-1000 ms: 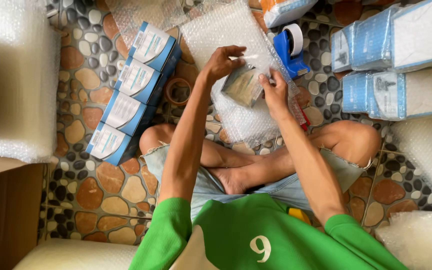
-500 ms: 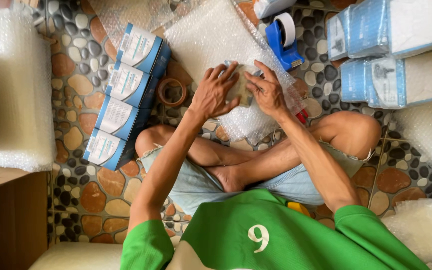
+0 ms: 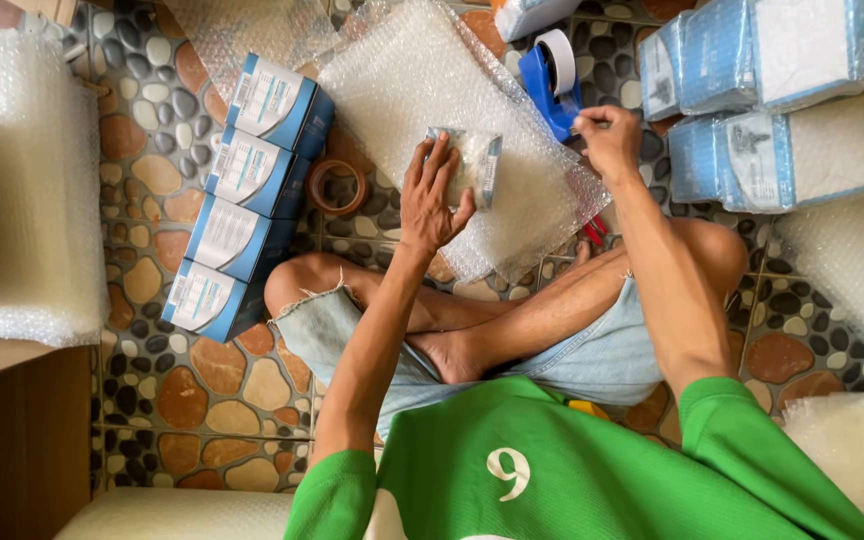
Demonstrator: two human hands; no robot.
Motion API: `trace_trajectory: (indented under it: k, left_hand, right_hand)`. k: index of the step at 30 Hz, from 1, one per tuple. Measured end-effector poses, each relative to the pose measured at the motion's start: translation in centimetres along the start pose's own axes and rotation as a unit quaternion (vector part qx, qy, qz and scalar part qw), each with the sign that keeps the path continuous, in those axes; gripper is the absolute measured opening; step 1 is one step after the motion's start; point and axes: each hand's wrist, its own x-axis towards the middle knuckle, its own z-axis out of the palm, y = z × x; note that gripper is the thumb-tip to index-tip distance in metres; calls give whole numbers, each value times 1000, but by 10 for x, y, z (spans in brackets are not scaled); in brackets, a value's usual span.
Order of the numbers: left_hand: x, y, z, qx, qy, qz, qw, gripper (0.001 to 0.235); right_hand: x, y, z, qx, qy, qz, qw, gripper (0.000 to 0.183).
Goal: The person sits on the floor and wraps small blue boxes in bubble wrap. They use a tape dispenser to secure the bubble wrap around each box, then place the wrapped items into a nearby cardboard box.
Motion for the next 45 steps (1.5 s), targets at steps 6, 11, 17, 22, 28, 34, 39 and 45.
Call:
trace_trajectory:
  k: [6,11,17,22,28,34,39,45]
  left_hand:
    - [8,-5,12,13,52,-25,998,49]
    - [7,1,10,20,69,-28,997,46]
    - [5,-1,16,26,83,-33,996,50]
    - [0,-9,34,3,128,-35,991,74]
    - [4,-7,39,5,126,-44,991,87]
    - [4,5,-3,-70,53,-114,990,81]
    - [2,-6,-23,-235,-57,-393,887,108]
    - [17,-3,-81,-291,-95,-435,847,102]
  right_hand:
    - [-38,-27,2,258,78,166,949,23]
    - [-27,29,-12,-316,34,147,937,19]
    - [-92,-195,28,122,-104,65,985,35]
    - [-79,-225,73,-140,-134,94,977,36]
    - [-80,-176,68,-94,-76,23,992,57]
    - [-122,-137,72,217,-88,34,972,48]
    - [-150,-222,54,33,-198,-28,979,115]
    - [-114,-200,60,-68,-152,-292,942,141]
